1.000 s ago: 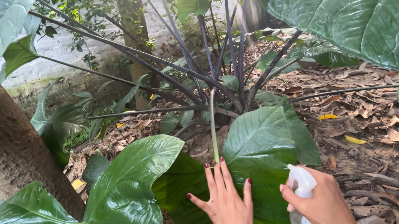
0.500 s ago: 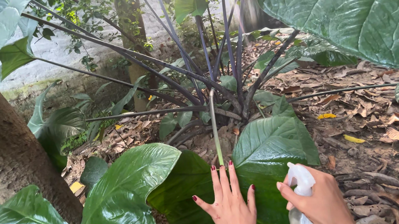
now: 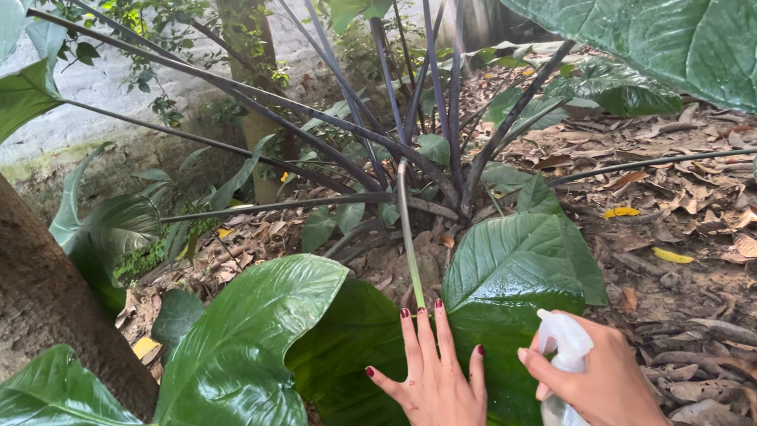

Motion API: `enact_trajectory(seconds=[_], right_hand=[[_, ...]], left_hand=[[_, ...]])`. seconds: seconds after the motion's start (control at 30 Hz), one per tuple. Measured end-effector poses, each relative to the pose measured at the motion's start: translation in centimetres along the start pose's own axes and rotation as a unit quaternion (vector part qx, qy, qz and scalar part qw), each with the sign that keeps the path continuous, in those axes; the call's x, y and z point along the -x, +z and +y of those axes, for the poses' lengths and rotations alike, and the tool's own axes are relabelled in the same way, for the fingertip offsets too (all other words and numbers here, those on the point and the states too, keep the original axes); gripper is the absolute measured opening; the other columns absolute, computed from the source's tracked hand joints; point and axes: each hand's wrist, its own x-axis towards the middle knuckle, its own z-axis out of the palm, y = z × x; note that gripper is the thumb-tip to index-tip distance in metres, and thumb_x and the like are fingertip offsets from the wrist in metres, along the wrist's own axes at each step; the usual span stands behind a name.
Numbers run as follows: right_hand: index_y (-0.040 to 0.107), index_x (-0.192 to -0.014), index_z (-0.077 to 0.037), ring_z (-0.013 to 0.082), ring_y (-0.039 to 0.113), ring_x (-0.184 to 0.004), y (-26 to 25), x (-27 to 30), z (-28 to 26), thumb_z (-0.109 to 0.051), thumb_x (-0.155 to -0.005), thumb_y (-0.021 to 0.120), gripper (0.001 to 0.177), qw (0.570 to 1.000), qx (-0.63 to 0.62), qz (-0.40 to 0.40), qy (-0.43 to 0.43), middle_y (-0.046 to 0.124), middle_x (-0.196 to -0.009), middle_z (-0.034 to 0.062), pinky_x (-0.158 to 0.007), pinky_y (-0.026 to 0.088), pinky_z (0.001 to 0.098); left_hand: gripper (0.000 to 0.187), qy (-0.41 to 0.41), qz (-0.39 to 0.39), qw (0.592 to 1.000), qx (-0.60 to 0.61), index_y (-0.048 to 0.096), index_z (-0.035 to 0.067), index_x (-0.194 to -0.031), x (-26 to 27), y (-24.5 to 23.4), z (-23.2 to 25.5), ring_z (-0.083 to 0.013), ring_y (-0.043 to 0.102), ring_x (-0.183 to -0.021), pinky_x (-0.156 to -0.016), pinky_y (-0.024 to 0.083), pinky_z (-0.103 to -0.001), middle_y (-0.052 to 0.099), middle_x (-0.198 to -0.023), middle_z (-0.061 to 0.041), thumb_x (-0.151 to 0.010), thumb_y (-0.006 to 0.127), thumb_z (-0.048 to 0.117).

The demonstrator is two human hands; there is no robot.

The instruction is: The person sprays water on a large green leaf using a spray bottle and wipes the surface with their hand.

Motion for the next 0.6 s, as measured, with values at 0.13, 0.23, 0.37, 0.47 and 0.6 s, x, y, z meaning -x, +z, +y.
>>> enact_trajectory(seconds=[0.13, 0.23, 0.37, 0.47, 0.6], right_hand=[[0.073, -0.081, 0.004, 0.0172, 0.075, -0.048, 0.1, -0.1, 0.3, -0.015, -0.079, 0.082, 0.021, 0.999, 0.015, -0.01, -0.03, 0.075, -0.06, 0.0087, -0.053, 0.055, 0.0309], [0.072, -0.081, 0.003, 0.0165, 0.075, -0.048, 0.2, 0.0, 0.3, -0.014, -0.078, 0.081, 0.019, 0.998, 0.004, -0.003, -0.055, 0.075, -0.06, 0.008, -0.053, 0.055, 0.0296], [0.071, -0.081, 0.003, 0.016, 0.075, -0.049, 0.3, 0.2, -0.4, -0.016, -0.08, 0.081, 0.021, 0.998, -0.005, 0.011, -0.062, 0.075, -0.06, 0.0083, -0.051, 0.055, 0.0308], [0.07, -0.081, 0.003, 0.0172, 0.074, -0.049, 0.6, 0.3, -0.7, -0.015, -0.08, 0.081, 0.022, 0.998, -0.033, 0.029, -0.054, 0.073, -0.062, 0.0082, -0.05, 0.054, 0.0318], [0.07, -0.08, 0.003, 0.0156, 0.077, -0.049, 0.5, 0.3, -0.8, -0.017, -0.081, 0.081, 0.023, 0.998, 0.007, 0.047, -0.051, 0.075, -0.06, 0.0079, -0.054, 0.055, 0.0301]], left_hand=[[0.07, 0.003, 0.007, 1.0, 0.002, 0.032, 0.018, -0.154, 0.0, 0.0, 0.0, -0.0199, 0.02, -0.151, -0.109, -0.011, -0.078, 0.037, -0.156, -0.002, -0.095, 0.046, 0.053], [0.072, 0.003, 0.001, 1.0, -0.007, 0.031, 0.017, -0.155, 0.2, 0.0, -0.1, -0.0195, 0.02, -0.151, -0.11, -0.011, -0.078, 0.037, -0.157, -0.002, -0.094, 0.047, 0.052], [0.072, 0.006, -0.001, 1.0, 0.0, 0.031, 0.018, -0.155, 0.2, 0.1, -0.1, -0.0199, 0.021, -0.15, -0.109, -0.01, -0.078, 0.037, -0.156, -0.003, -0.094, 0.049, 0.052], [0.074, 0.011, -0.002, 1.0, 0.0, 0.03, 0.017, -0.155, 0.4, 0.2, 0.1, -0.0196, 0.021, -0.15, -0.109, -0.01, -0.079, 0.038, -0.156, -0.003, -0.093, 0.05, 0.051], [0.075, 0.012, 0.006, 1.0, 0.001, 0.03, 0.018, -0.155, 0.5, 0.3, 0.4, -0.0192, 0.021, -0.15, -0.108, -0.009, -0.079, 0.038, -0.156, -0.003, -0.092, 0.051, 0.052]])
